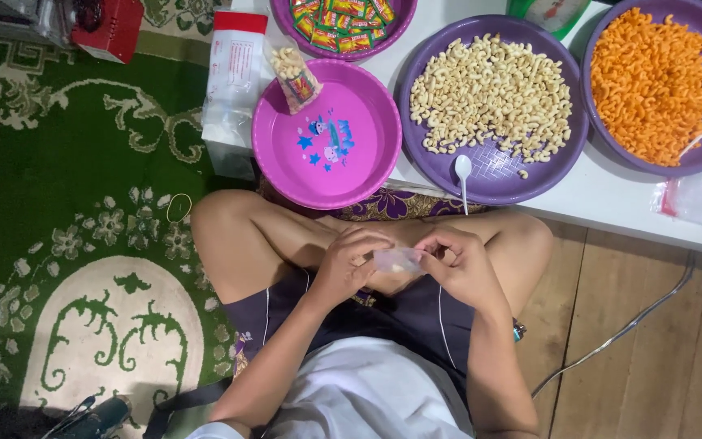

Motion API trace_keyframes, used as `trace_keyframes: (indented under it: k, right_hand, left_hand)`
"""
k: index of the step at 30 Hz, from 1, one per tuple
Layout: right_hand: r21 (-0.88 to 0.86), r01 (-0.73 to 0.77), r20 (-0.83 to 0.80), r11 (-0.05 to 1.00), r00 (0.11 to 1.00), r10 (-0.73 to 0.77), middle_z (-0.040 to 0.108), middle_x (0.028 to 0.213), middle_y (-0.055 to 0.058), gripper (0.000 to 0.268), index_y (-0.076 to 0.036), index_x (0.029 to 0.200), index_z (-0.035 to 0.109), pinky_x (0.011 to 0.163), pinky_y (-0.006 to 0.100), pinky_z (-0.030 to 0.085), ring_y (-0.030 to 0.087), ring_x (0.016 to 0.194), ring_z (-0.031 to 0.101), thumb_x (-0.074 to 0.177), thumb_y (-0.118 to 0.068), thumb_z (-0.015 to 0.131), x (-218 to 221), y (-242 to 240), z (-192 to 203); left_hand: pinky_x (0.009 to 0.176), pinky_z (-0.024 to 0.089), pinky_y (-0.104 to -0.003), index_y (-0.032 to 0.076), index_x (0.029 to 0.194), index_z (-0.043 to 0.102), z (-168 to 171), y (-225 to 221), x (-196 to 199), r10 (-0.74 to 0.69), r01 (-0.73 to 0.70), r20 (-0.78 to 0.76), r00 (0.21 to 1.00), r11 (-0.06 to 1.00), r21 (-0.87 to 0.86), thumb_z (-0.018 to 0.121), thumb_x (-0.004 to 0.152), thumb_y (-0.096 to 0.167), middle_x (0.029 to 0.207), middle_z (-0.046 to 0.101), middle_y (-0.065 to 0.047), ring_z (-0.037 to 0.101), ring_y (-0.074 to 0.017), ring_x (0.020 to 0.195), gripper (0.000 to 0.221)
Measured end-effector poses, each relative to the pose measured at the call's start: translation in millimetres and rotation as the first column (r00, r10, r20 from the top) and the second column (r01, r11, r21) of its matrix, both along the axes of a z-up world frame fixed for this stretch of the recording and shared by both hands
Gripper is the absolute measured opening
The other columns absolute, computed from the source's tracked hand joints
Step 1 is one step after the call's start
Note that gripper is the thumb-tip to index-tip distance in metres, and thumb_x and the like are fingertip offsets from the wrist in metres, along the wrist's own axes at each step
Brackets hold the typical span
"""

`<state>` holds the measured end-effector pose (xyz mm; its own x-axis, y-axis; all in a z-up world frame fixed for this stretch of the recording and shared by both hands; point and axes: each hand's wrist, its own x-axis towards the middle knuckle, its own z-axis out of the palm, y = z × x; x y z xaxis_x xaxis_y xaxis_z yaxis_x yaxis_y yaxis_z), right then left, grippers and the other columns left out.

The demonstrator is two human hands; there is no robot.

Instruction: A person sitting on the floor manually packages small puffed snacks from a large tray into small plastic bags using a spoon.

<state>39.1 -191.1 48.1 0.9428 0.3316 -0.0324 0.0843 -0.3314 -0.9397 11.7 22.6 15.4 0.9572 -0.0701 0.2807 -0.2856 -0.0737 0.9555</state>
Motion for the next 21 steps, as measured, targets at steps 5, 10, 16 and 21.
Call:
trace_keyframes:
  k: [5, 10, 16, 21]
  right_hand:
    - [-0.051, 0.009, 0.052, 0.999, 0.999, -0.006, 0.064, 0.056, 0.004, 0.008, -0.007, 0.077, 0.075, 0.062, 0.027, 0.050, 0.014, 0.058, 0.057, 0.078, 0.000, 0.078, 1.2, 6.0, 1.8]
    - [-0.103, 0.052, 0.092, 0.993, 0.995, -0.042, 0.064, 0.056, 0.003, 0.008, -0.009, 0.078, 0.075, 0.062, 0.027, 0.051, 0.014, 0.057, 0.059, 0.079, -0.002, 0.079, 3.5, 6.1, 0.1]
    - [-0.121, 0.098, 0.176, 0.988, 0.981, -0.076, 0.063, 0.059, 0.006, 0.006, -0.008, 0.082, 0.076, 0.064, 0.032, 0.052, 0.018, 0.058, 0.058, 0.083, -0.003, 0.077, 2.9, 12.4, 5.1]
    - [-0.090, 0.134, 0.231, 0.987, 0.967, -0.110, 0.061, 0.061, 0.006, 0.005, -0.009, 0.082, 0.075, 0.065, 0.032, 0.052, 0.019, 0.060, 0.059, 0.084, -0.005, 0.077, 2.4, 17.5, 3.2]
  left_hand:
    - [0.088, 0.051, -0.041, 0.008, 0.111, 0.075, -27.6, 8.1, 3.2, -0.017, 0.006, 0.060, 0.998, 0.984, 0.178, 0.090, 0.075, 0.032, 0.108, 0.073, -0.010, 0.065, -0.0307, 0.099, 0.045]
    - [0.071, 0.055, -0.036, 0.008, 0.109, 0.074, -24.2, -6.6, -5.9, 0.111, -0.099, -0.079, 0.991, 0.985, 0.138, 0.088, 0.078, 0.027, 0.096, 0.070, -0.008, 0.066, -0.0250, 0.076, 0.039]
    - [0.064, 0.057, -0.032, 0.011, 0.096, 0.080, -13.7, -10.9, -6.9, 0.152, -0.137, -0.218, 0.964, 0.987, 0.080, 0.079, 0.081, 0.009, 0.083, 0.070, -0.008, 0.070, -0.0249, 0.076, 0.016]
    - [0.071, 0.055, -0.036, 0.009, 0.094, 0.080, -10.0, -5.5, -6.2, 0.155, -0.149, -0.350, 0.924, 0.988, 0.044, 0.070, 0.077, 0.005, 0.081, 0.070, -0.009, 0.068, -0.0257, 0.079, 0.020]
